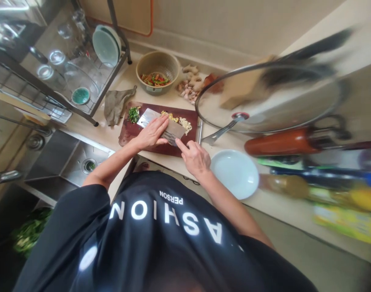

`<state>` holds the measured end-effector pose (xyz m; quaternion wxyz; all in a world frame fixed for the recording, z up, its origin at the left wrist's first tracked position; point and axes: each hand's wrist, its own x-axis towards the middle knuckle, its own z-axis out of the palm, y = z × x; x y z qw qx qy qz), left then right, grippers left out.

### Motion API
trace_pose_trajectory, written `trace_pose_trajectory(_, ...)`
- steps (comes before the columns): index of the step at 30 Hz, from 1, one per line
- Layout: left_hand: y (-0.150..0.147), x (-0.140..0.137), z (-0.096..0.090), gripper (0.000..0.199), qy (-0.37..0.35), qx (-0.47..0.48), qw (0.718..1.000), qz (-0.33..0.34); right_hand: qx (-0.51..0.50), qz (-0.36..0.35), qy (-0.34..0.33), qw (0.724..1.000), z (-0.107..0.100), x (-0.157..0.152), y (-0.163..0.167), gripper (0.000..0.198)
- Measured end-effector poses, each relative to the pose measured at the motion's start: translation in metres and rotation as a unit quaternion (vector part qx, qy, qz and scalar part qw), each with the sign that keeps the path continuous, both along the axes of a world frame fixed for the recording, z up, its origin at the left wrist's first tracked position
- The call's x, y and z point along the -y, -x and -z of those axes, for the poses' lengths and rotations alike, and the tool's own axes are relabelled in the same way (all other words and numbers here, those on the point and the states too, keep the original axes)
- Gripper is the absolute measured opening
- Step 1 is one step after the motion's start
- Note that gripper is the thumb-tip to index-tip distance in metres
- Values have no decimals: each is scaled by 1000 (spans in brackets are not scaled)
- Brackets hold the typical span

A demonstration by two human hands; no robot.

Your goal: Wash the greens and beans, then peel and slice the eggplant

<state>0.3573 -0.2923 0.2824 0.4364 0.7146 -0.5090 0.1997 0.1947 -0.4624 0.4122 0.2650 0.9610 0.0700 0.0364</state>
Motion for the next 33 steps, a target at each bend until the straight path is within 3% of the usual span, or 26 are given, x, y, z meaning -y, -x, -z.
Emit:
trace_pose_trajectory(6, -28, -18, 6, 98, -62, -78, 991, -90, 13, 34, -37, 999, 10, 15, 29, 53)
trace_pose_trajectory(12, -36, -46, 21, 48, -12, -141, 956, -258, 85, 88, -98, 988, 29, 40, 74, 51)
trace_pose_trajectory(16, -24, -43, 31, 28, -66, -108, 976, -179, 99, 81, -124, 984, 42, 51, 89, 49)
trace_pose_trajectory(18, -28, -39, 35, 27, -94, -103, 979, -152, 81, 78, -120, 986, 45, 53, 92, 49)
trace_pose_trajectory(20, -40, -39, 37, 34, -97, -123, 973, -167, 51, 83, -111, 989, 45, 51, 92, 50)
trace_pose_trajectory(24, -64, -50, 32, 41, -26, -181, 962, -201, -4, 84, -92, 992, 44, 43, 83, 48)
trace_pose_trajectory(28, -67, -57, 15, 39, 80, -192, 958, -199, -34, 68, -85, 993, 48, 36, 57, 44)
trace_pose_trajectory(33, -56, -63, -5, 51, 70, -150, 967, -191, -46, 59, -92, 993, 47, 28, 21, 46)
